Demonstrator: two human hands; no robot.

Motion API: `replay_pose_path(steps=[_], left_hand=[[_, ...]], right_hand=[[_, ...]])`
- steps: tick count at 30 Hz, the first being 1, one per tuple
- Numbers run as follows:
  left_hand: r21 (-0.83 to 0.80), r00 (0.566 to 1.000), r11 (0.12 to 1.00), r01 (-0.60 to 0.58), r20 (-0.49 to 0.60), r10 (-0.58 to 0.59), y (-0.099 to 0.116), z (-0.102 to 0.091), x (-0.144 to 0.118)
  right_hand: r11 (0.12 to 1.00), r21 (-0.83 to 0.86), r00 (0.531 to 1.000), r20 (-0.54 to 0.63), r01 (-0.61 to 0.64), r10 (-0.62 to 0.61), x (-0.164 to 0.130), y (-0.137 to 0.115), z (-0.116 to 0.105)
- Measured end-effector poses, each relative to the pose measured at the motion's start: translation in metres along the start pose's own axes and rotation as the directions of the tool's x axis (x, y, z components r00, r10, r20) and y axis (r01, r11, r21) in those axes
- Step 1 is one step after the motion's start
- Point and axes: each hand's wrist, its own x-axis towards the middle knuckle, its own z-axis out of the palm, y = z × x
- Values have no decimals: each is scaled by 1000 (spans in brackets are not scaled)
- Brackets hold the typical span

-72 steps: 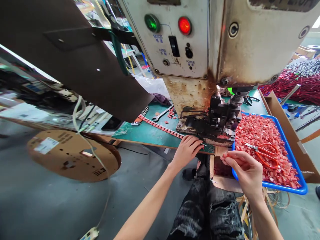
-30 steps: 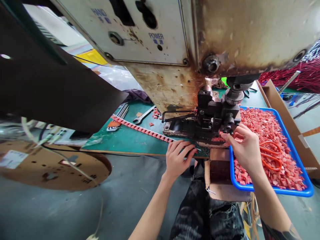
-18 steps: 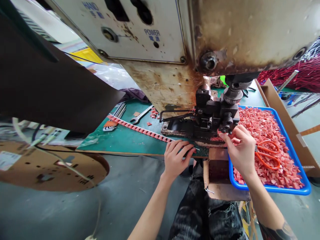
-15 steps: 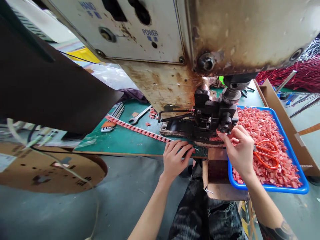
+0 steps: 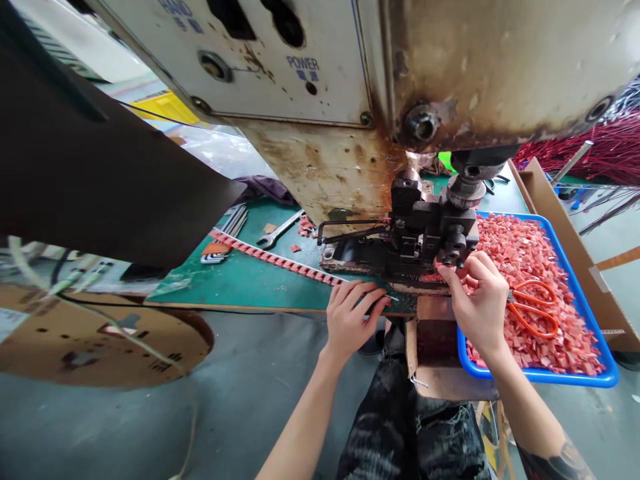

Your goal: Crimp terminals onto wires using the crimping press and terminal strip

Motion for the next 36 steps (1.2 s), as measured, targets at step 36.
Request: replay_pose_path(steps=[36], left_hand=[[-48,999,998,34,-9,-35,0,3,-4]], right_hand=[[999,-47,973,-227,27,-37,-10,7,19]])
